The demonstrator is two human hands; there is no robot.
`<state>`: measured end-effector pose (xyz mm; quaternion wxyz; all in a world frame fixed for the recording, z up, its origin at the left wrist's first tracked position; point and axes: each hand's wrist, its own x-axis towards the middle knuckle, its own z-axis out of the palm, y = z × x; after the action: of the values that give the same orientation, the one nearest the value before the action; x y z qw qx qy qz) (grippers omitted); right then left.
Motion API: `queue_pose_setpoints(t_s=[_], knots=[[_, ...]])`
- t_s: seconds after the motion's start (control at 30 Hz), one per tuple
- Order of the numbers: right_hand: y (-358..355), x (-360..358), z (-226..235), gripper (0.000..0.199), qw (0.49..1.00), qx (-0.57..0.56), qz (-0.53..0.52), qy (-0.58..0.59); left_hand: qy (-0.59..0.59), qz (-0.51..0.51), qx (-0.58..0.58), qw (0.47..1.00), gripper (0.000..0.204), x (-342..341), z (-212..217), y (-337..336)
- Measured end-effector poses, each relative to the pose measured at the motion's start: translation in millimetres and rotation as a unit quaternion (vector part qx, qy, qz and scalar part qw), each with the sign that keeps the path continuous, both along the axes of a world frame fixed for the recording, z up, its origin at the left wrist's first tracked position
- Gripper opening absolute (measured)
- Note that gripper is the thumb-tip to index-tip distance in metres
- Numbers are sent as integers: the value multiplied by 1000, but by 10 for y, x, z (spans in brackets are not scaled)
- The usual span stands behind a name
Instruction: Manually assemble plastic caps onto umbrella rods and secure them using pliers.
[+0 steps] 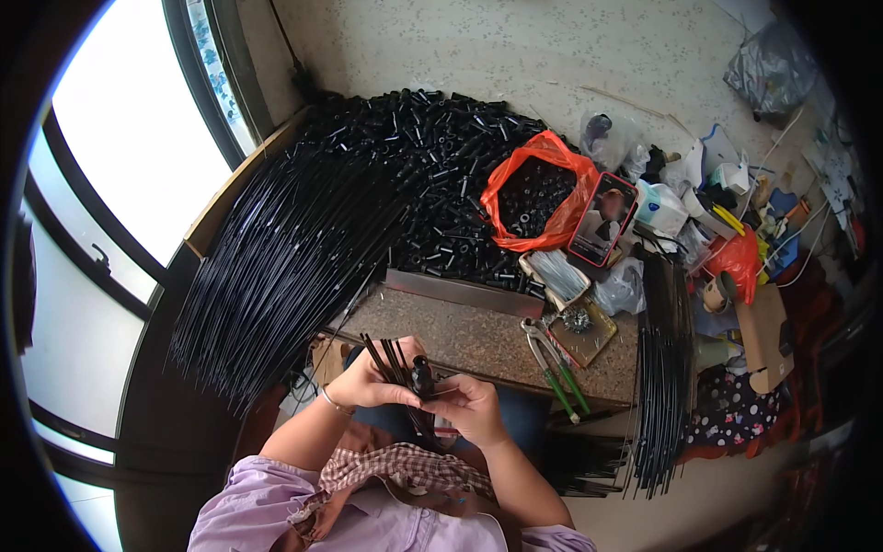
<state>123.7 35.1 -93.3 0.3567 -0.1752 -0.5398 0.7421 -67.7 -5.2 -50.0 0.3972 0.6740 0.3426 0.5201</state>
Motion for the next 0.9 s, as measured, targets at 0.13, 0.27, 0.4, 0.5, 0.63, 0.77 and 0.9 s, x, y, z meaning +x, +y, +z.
queue_pose_setpoints(t_s=[0.13, 0.27, 0.4, 0.5, 0.63, 0.77, 0.9], knots=[[81, -28, -77, 24, 995, -55, 83, 31, -57, -144, -18, 988, 31, -57, 0, 60], [128, -79, -98, 25, 990, 35, 137, -10, -97, -121, -55, 986, 31, -73, -189, 47], [116, -134, -59, 26, 996, -12, -66, -52, 149, 63, 61, 985, 51, 199, -33, 6], [-11, -209, 1, 25, 976, 95, -184, -75, 133, 117, -21, 984, 48, 228, -250, -33], [-71, -203, -7, 14, 937, 213, -271, -54, 101, 89, -66, 989, 53, 248, -262, 0], [-151, -272, 40, 10, 919, 229, -308, -94, 34, 60, -48, 996, 22, 240, -267, 46], [-36, -310, -122, 35, 950, 150, -273, -29, -38, 76, -80, 993, 23, 347, -357, 67]])
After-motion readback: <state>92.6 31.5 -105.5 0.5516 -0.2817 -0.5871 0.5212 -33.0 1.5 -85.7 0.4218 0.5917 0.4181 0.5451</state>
